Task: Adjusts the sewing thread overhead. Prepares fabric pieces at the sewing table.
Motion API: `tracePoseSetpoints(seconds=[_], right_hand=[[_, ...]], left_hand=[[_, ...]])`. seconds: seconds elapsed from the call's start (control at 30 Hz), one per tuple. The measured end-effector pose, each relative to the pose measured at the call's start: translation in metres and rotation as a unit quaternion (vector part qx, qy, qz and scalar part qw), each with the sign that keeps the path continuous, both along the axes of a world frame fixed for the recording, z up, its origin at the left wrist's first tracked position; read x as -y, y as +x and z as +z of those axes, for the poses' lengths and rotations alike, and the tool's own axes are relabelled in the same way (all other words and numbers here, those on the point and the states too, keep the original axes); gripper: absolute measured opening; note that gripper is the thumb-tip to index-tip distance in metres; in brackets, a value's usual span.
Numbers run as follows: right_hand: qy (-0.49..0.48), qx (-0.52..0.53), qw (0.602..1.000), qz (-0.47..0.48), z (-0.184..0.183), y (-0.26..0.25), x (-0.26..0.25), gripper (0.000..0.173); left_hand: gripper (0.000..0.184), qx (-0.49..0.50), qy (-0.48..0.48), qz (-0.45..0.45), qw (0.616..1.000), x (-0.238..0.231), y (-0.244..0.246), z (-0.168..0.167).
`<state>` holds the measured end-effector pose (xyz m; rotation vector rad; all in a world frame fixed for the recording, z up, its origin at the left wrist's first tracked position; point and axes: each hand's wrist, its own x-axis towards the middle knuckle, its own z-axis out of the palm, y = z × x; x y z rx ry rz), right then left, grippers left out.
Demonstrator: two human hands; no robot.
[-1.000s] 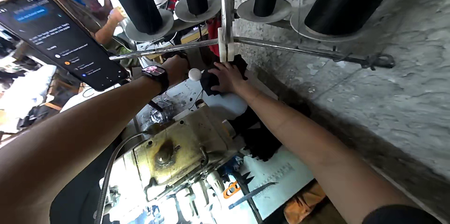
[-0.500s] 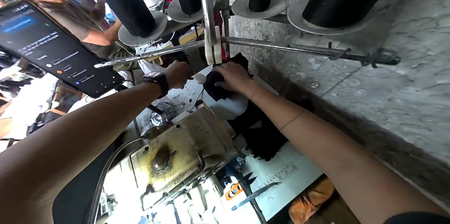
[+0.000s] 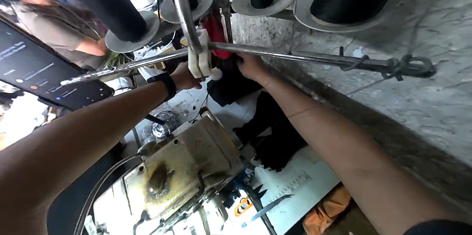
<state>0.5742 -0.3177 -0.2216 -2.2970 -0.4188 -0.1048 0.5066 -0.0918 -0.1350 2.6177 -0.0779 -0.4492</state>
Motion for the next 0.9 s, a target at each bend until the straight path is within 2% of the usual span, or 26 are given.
tracePoseSetpoints(seconds=[0.07,0.17,0.33,0.43,0.53,0.63,0.7,0.77,0.8,0.9], right_hand=[[-0.013,0.006,1.000,0.005,0.002,-0.003,0.001,0.031],[-0.001,0.026,1.000,0.004,0.011,-0.016,0.003,0.028],[0.023,0.095,0.994,0.046,0.013,-0.023,0.009,0.031],[0.039,0.114,0.990,0.071,0.003,-0.013,0.004,0.029],[-0.024,0.079,0.993,0.082,0.003,-0.014,-0.002,0.029],[-0.124,0.064,0.984,0.114,-0.008,-0.013,-0.007,0.036],[-0.140,0.087,0.975,0.147,-0.022,-0.011,-0.005,0.042],[-0.137,0.135,0.967,0.169,-0.035,-0.011,-0.006,0.044],[-0.131,0.151,0.965,0.171,-0.041,-0.010,-0.008,0.046],[-0.102,0.164,0.973,0.129,-0.040,-0.017,-0.008,0.057]], left_hand=[[0.025,-0.002,-0.046,-0.029,0.999,0.002,0.000,-0.005],[0.016,-0.016,-0.048,-0.082,0.995,0.008,0.004,-0.007],[0.016,0.003,0.042,-0.178,0.983,0.029,-0.005,0.006],[0.022,0.025,0.052,-0.209,0.976,0.028,-0.001,-0.001],[0.027,0.032,0.095,-0.223,0.970,0.034,0.002,-0.001],[0.026,0.047,0.055,-0.251,0.965,0.034,-0.007,0.002],[0.021,0.002,0.054,-0.217,0.975,0.039,-0.022,0.019],[0.024,-0.139,0.023,-0.134,0.981,0.037,-0.035,0.036],[0.027,-0.174,-0.003,-0.101,0.980,0.029,-0.041,0.043],[0.029,-0.179,-0.075,-0.070,0.979,0.008,-0.076,0.073]])
